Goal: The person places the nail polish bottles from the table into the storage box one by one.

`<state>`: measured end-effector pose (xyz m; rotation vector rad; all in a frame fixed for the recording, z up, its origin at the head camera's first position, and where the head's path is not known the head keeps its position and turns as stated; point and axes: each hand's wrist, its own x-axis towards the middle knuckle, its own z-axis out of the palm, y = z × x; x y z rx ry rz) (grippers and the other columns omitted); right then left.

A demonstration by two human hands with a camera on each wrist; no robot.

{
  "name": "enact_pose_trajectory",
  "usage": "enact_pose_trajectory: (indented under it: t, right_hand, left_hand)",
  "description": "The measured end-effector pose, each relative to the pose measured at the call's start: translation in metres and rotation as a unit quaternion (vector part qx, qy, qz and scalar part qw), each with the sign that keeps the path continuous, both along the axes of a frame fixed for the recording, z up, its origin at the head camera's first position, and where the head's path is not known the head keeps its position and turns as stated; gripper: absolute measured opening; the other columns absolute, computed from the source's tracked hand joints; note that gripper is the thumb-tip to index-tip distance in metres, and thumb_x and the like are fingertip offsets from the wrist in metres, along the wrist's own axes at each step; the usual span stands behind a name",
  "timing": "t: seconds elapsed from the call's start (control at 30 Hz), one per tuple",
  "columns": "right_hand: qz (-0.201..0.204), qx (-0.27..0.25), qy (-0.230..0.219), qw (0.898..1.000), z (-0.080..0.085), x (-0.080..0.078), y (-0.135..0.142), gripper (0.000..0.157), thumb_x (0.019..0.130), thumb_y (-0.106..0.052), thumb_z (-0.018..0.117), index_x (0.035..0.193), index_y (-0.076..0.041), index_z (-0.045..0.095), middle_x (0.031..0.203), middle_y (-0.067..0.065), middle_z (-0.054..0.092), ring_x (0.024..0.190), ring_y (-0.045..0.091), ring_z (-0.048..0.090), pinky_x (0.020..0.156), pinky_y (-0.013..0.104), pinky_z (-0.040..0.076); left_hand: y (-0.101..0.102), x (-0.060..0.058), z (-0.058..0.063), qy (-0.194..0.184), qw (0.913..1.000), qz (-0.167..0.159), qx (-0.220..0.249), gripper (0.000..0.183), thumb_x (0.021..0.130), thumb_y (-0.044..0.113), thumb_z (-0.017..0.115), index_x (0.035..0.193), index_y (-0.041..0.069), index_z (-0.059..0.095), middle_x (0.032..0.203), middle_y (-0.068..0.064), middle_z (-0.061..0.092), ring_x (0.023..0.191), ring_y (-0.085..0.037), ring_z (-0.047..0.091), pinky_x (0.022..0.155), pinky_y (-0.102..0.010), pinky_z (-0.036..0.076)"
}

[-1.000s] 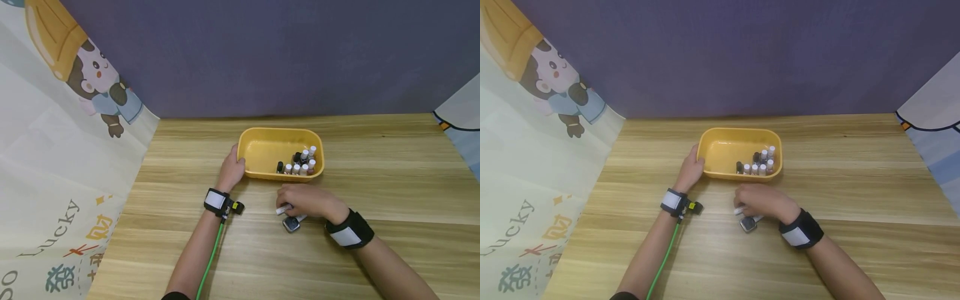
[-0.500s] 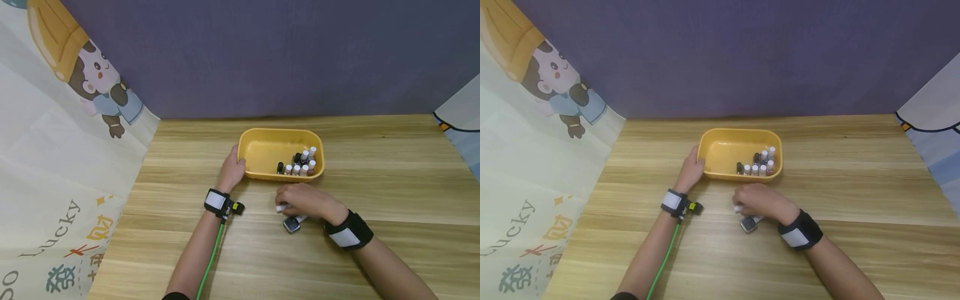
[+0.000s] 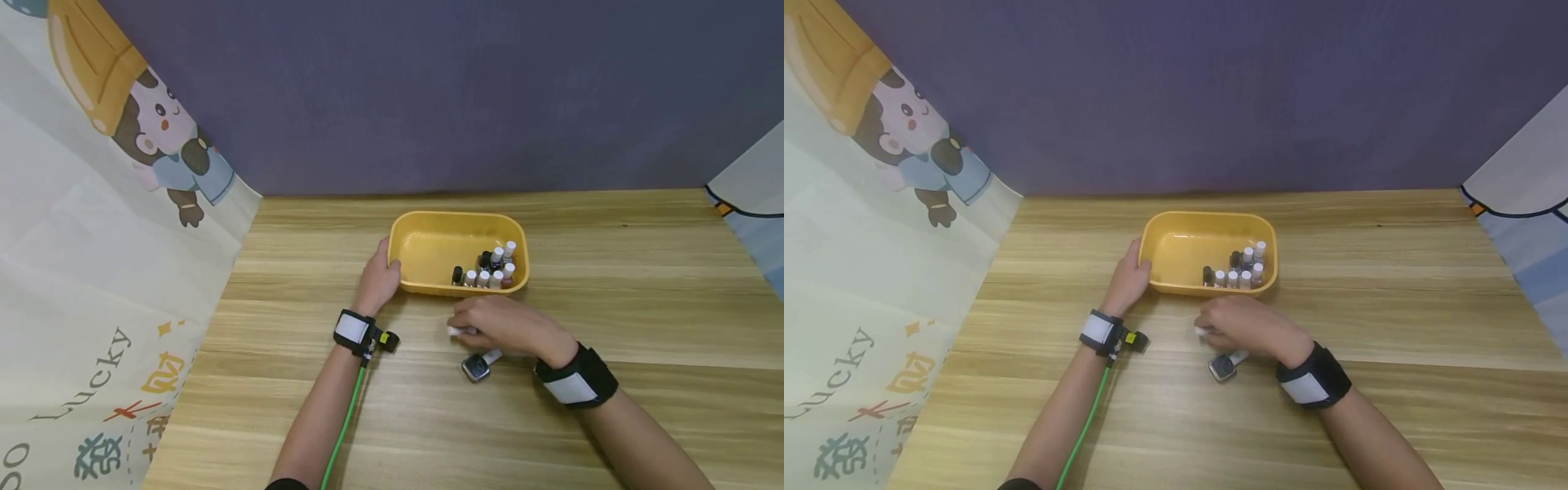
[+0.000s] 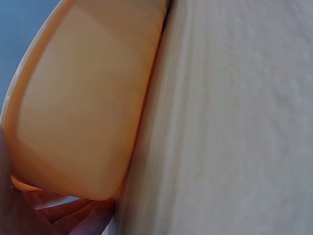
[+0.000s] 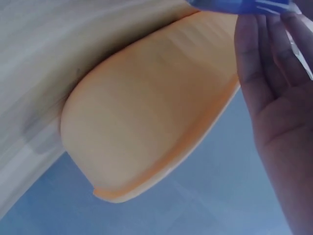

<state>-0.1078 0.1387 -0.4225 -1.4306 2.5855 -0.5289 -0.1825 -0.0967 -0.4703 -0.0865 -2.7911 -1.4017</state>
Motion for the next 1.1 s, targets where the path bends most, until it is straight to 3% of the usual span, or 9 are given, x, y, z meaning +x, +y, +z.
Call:
enact_pose_trajectory:
  t: [0.17,0.33,0.77,1.1]
  right_hand:
    - [-0.009,-0.026,0.025,0.999,0.006,0.001,0.001,0.005,0.087,-0.022,0.056,0.087,-0.022,0.062,0.079,-0.015,0.046,0.068,0.003,0.047,0.061,0.019,0.040]
    - [-0.002,-0.058,0.065,0.996,0.010,-0.001,0.003,0.015,0.085,-0.020,0.058,0.099,-0.019,0.064,0.086,-0.014,0.051,0.076,0.001,0.048,0.067,0.018,0.042]
    - [0.003,-0.132,0.146,0.980,0.013,-0.006,0.002,0.021,0.086,-0.021,0.057,0.104,-0.017,0.066,0.096,-0.010,0.060,0.088,0.002,0.054,0.077,0.019,0.044]
    - [-0.029,-0.187,0.135,0.973,0.017,-0.006,0.001,0.020,0.089,-0.021,0.055,0.107,-0.020,0.064,0.099,-0.014,0.059,0.091,0.000,0.054,0.079,0.017,0.043]
  left_hand:
    - [0.000,0.000,0.000,-0.004,1.0000,-0.005,0.005,0.053,0.091,0.025,0.037,0.143,0.027,0.029,0.133,-0.003,0.049,0.105,-0.014,0.051,0.093,-0.032,0.038]
    - [0.001,-0.001,0.000,0.003,1.0000,-0.006,0.004,0.052,0.091,0.023,0.038,0.143,0.025,0.031,0.133,-0.004,0.050,0.106,-0.015,0.051,0.093,-0.034,0.039]
    - [0.000,0.001,0.001,0.003,1.0000,0.002,0.000,0.050,0.092,0.023,0.039,0.142,0.024,0.032,0.132,-0.005,0.050,0.109,-0.016,0.050,0.095,-0.036,0.038]
    - [0.000,0.002,0.002,0.003,1.0000,0.001,-0.001,0.050,0.092,0.024,0.039,0.142,0.024,0.033,0.130,-0.004,0.052,0.105,-0.015,0.052,0.093,-0.034,0.039]
